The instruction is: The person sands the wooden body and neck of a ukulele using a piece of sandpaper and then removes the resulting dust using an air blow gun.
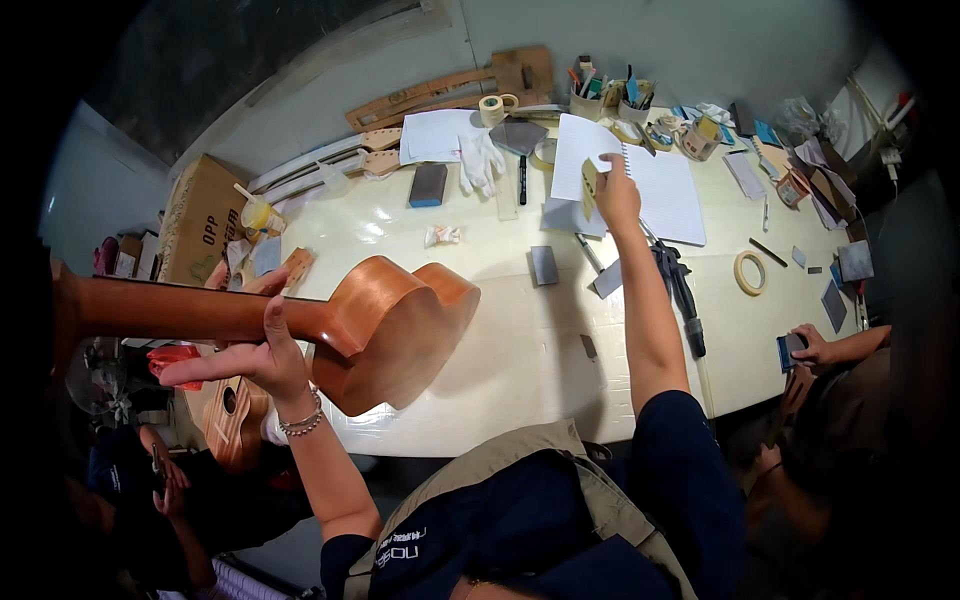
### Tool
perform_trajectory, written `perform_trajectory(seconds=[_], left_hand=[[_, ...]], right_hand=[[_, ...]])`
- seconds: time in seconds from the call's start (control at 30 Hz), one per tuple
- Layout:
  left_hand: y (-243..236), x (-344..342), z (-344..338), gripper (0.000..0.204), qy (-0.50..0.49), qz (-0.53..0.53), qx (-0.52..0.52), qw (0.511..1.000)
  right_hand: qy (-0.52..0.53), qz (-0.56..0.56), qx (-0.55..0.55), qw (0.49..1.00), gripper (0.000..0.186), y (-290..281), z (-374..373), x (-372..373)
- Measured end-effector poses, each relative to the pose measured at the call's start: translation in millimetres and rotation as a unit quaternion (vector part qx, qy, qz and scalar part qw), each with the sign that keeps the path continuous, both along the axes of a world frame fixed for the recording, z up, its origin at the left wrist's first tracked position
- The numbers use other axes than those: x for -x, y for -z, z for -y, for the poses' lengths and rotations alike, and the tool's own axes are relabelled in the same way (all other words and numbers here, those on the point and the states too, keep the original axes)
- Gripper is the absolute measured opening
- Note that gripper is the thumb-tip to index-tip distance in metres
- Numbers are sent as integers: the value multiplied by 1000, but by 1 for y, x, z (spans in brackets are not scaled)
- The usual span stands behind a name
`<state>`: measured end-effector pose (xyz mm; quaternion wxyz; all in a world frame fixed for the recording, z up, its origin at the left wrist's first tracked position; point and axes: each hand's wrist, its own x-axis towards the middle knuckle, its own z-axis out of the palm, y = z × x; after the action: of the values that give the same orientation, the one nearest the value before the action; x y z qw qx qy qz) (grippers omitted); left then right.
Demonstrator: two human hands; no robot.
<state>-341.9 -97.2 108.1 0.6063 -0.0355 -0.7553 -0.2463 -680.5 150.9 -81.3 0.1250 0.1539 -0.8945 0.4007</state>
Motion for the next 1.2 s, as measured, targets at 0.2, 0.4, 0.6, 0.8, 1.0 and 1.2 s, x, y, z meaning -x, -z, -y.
perform_trajectory(seconds=[0.2, 0.4, 0.6, 0.8, 1.0, 1.2], left_hand=[[-25, -16, 5, 16, 28, 218, -40, 975], [-25, -23, 4, 56, 157, 200, -98, 962], [-18, -61, -7, 27, 155, 171, -163, 959], [-15, -74, -9, 25, 196, 117, -276, 934], [-6, -81, -13, 24, 140, 154, -237, 949], [-5, -85, -20, 28, 199, 149, -253, 935]], right_hand=[[-369, 198, 392, 819, 57, -158, -8, -99], [-527, 140, 321, 774, 54, -231, 46, -195], [-571, 144, 396, 705, 38, -226, 95, -244], [-442, -229, 359, 790, 54, -148, 108, -281], [-406, -318, 324, 793, 38, -160, 104, -319], [-380, -99, 456, 799, 26, -155, 99, -330]])
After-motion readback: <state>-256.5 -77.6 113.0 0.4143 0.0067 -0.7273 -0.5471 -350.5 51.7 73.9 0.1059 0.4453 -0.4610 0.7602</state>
